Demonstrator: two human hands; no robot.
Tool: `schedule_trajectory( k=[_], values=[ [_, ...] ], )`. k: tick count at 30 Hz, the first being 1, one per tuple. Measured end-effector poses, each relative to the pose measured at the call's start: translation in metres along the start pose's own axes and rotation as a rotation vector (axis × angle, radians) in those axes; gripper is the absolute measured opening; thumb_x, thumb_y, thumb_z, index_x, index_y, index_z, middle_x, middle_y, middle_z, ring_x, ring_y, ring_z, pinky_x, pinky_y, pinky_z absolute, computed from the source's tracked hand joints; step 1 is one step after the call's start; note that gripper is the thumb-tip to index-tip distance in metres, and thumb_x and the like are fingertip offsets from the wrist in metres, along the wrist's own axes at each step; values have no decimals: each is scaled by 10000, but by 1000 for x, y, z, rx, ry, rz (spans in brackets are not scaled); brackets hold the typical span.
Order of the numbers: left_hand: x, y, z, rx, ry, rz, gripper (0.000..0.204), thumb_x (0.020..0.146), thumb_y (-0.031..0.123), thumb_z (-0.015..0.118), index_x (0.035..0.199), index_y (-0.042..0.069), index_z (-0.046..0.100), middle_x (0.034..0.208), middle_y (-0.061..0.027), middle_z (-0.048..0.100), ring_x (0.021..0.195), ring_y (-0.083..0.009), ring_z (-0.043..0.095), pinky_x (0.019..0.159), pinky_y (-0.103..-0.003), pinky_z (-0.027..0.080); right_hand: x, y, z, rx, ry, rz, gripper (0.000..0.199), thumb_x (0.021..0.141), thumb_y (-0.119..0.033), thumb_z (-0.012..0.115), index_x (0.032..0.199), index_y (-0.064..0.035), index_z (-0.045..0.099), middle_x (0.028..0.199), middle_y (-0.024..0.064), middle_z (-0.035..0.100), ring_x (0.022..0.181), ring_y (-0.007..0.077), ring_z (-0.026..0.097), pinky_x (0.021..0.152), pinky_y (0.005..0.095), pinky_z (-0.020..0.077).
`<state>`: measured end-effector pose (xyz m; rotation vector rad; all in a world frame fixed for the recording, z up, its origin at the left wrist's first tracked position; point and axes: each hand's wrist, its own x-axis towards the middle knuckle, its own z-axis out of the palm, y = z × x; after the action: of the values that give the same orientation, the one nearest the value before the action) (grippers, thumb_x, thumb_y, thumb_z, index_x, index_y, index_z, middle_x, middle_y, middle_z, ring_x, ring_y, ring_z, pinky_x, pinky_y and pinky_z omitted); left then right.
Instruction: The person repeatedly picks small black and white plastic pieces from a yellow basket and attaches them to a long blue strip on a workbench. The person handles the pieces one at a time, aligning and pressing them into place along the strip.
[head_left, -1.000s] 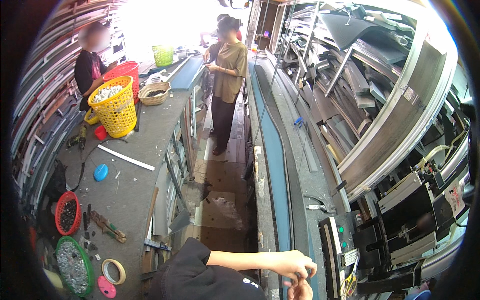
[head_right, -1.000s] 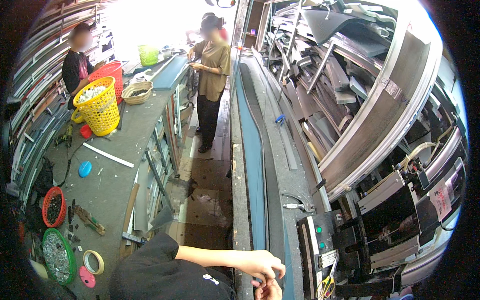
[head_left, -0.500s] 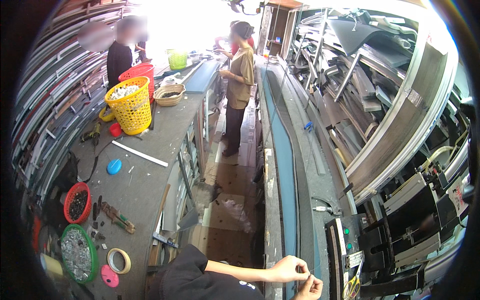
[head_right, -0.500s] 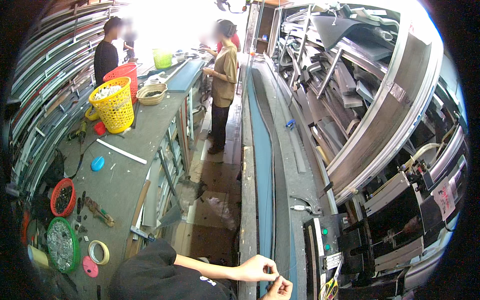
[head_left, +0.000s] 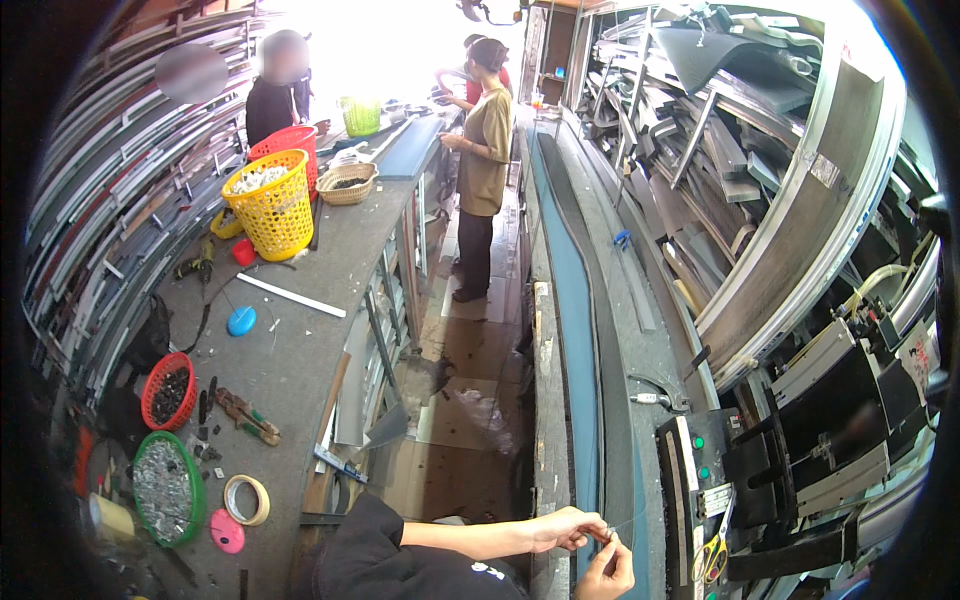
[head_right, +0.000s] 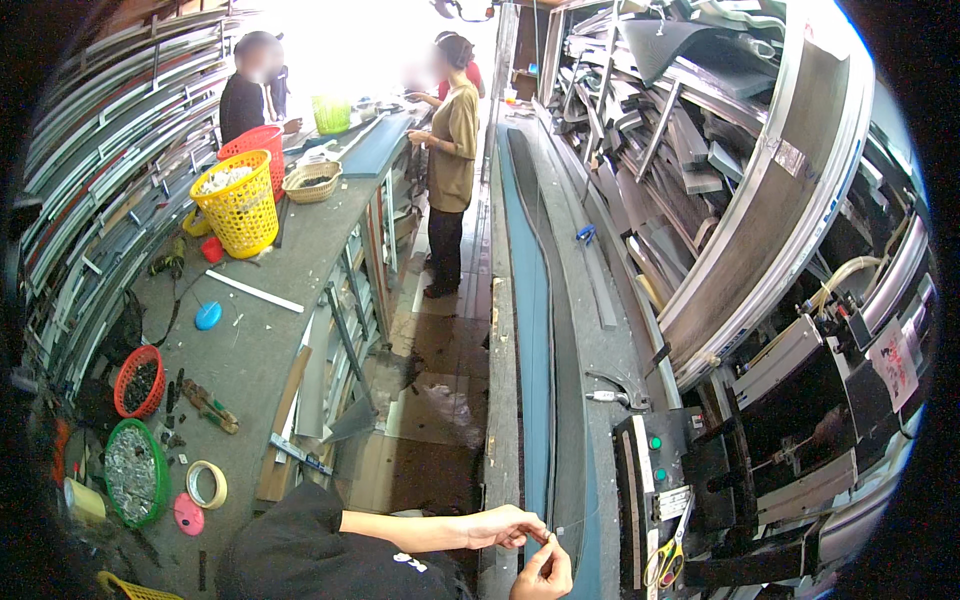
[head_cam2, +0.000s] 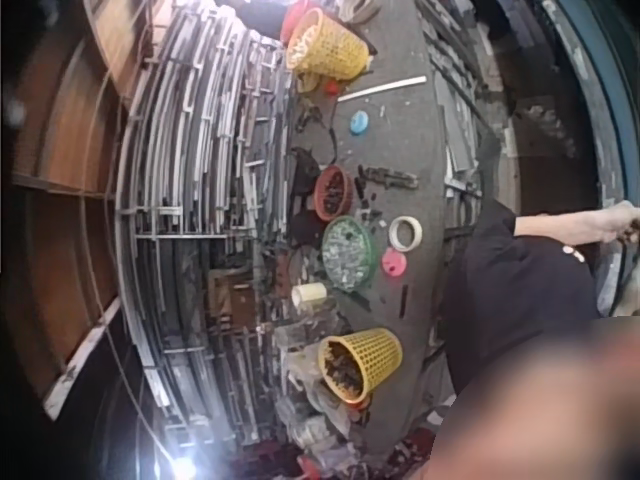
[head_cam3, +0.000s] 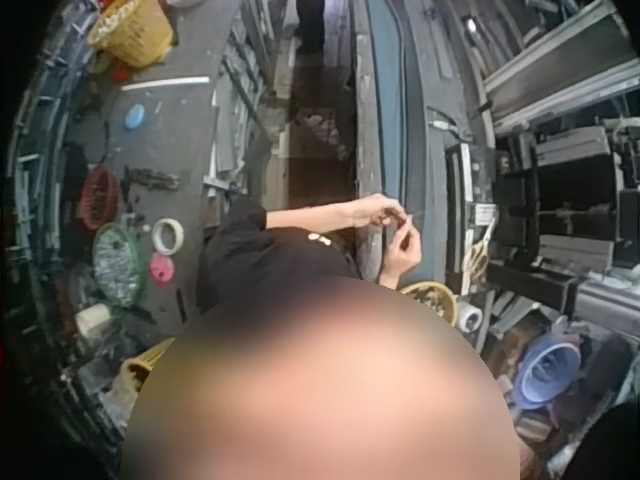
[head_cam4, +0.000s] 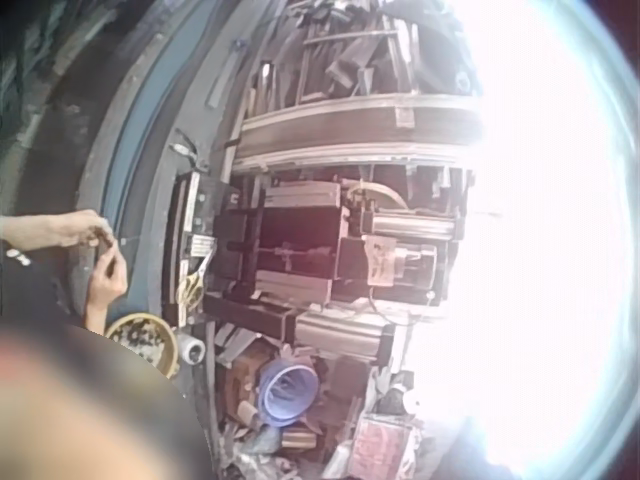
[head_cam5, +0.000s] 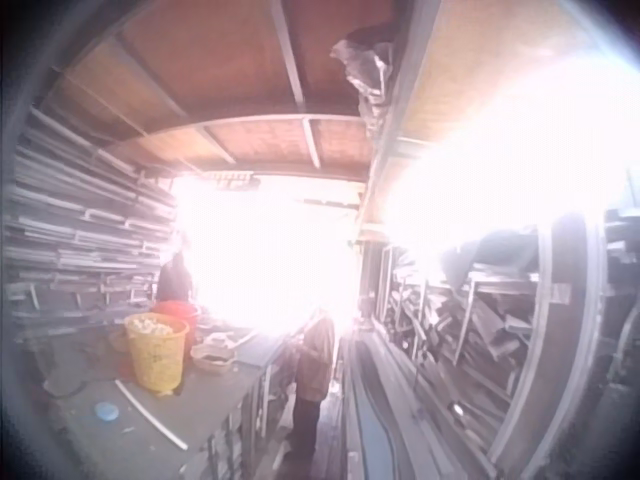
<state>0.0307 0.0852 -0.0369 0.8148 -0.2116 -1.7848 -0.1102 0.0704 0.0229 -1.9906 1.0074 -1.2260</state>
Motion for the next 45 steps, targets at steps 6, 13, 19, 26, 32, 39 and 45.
schedule_trajectory(
  k=[6, 13, 19, 26, 32, 39, 45],
  values=[
    [4, 1, 12, 444, -42, 155, 270, 900, 293, 675, 983, 47, 747, 825, 27, 685, 557, -27, 421, 483, -205, 326, -5, 3, -9, -26, 24, 134, 153, 937, -105, 640, 1002, 18, 705, 847, 102, 714, 735, 167, 671, 680, 295, 537],
    [17, 15, 27, 555, -104, 190, 269, 916, 306, 668, 967, 58, 759, 739, 39, 653, 545, -32, 422, 484, -207, 324, 1, -2, -14, -62, 134, 196, 157, 914, -98, 672, 1018, 18, 698, 885, 121, 712, 784, 176, 669, 719, 299, 541],
    [37, 20, 21, 470, -156, 136, 276, 917, 294, 647, 971, 47, 754, 846, -7, 718, 530, -31, 450, 477, -198, 341, 11, -1, -7, -101, 178, 191, 153, 911, -93, 675, 1014, 19, 697, 877, 123, 713, 772, 171, 671, 715, 299, 543],
    [51, 22, 9, 396, -224, 79, 245, 910, 272, 656, 946, 50, 755, 849, -19, 721, 520, -26, 460, 477, -202, 338, 16, -6, -1, -129, 204, 218, 154, 917, -113, 674, 992, 18, 699, 861, 122, 713, 757, 175, 676, 695, 302, 545],
    [55, 29, 12, 600, -212, 224, 231, 864, 266, 704, 907, 46, 762, 769, -14, 708, 572, -62, 524, 522, -245, 405, 20, -5, 2, -161, 202, 276, 159, 916, -111, 672, 993, 24, 700, 869, 138, 715, 764, 193, 685, 693, 302, 549],
    [36, 45, 29, 1028, 44, 636, 164, 746, 203, 740, 843, 72, 721, 748, 3, 671, 580, -88, 509, 550, -272, 421, 7, 51, -8, -208, 228, 315, 158, 909, -120, 659, 1017, -5, 660, 888, 110, 667, 793, 205, 633, 703, 312, 503],
    [43, 59, 26, 1324, -50, 952, 136, 782, 183, 703, 869, 81, 679, 868, -44, 677, 723, -218, 654, 622, -334, 502, 19, 49, -16, -254, 147, 387, 137, 923, -132, 642, 900, 2, 620, 880, 82, 581, 770, 163, 526, 657, 303, 407]
  ],
)
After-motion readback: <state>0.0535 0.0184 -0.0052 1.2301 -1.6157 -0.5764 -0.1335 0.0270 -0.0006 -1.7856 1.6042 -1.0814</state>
